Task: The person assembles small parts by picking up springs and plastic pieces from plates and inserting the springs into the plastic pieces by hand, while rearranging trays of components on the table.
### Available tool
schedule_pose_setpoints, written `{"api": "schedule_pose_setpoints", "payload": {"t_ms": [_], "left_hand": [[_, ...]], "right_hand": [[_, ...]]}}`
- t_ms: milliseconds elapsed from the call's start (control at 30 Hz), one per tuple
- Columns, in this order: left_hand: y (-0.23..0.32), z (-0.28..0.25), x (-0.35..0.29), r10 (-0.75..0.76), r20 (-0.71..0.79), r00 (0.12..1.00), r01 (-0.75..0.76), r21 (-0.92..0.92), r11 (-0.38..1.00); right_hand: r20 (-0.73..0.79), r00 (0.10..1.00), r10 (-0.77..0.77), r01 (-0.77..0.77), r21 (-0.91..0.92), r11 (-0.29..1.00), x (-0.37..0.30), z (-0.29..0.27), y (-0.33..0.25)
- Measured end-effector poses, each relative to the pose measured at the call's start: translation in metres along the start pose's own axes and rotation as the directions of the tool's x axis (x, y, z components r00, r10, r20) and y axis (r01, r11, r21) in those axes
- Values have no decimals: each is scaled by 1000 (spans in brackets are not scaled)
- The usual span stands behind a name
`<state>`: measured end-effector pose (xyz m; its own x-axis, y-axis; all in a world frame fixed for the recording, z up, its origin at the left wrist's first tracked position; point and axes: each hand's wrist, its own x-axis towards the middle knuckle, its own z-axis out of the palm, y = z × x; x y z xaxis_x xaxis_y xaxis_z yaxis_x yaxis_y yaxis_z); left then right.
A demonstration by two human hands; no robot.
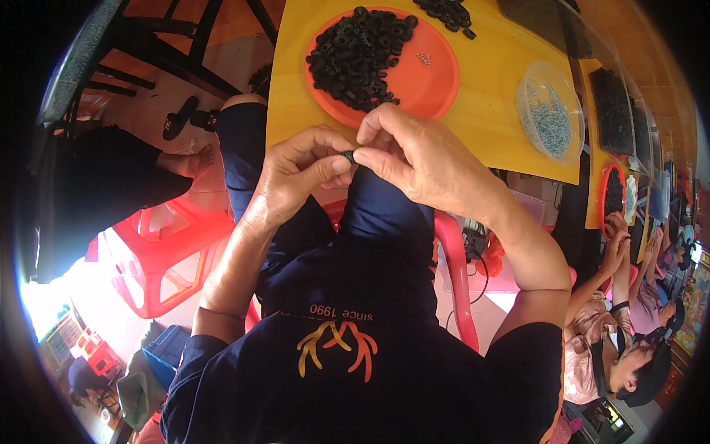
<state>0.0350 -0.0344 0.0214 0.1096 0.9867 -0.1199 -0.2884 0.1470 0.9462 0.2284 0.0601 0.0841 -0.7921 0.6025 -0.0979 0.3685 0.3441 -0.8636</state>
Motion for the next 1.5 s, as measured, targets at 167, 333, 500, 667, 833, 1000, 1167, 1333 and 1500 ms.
{"api": "schedule_pose_setpoints", "payload": {"t_ms": [167,333,500,667,833,1000,1167,1333,1500], "left_hand": [[-1,2,-4,47,38,998,-49,66,997],[1,3,-2,30,4,1000,-30,93,995],[0,2,-1,62,-26,998,-58,128,990],[8,1,-1,11,-41,999,-4,171,985],[14,-2,2,136,35,990,-140,196,971],[25,-4,5,263,151,953,-295,253,921],[27,10,4,362,101,927,-362,497,789],[27,13,6,466,156,871,-438,678,591],[30,14,11,480,165,862,-438,720,539]], "right_hand": [[171,984,-52,91,-234,968,-3,-8,2],[38,969,-245,246,-272,931,-5,3,0],[-13,970,-243,221,-372,902,-4,10,-3],[3,995,-98,96,-215,972,-1,8,1],[262,952,159,-247,347,905,0,-4,12],[276,961,26,-231,747,624,-2,14,20],[215,972,-94,-185,948,260,1,36,31],[155,977,-148,-134,981,143,0,45,38],[137,980,-142,-114,981,156,2,42,32]]}}
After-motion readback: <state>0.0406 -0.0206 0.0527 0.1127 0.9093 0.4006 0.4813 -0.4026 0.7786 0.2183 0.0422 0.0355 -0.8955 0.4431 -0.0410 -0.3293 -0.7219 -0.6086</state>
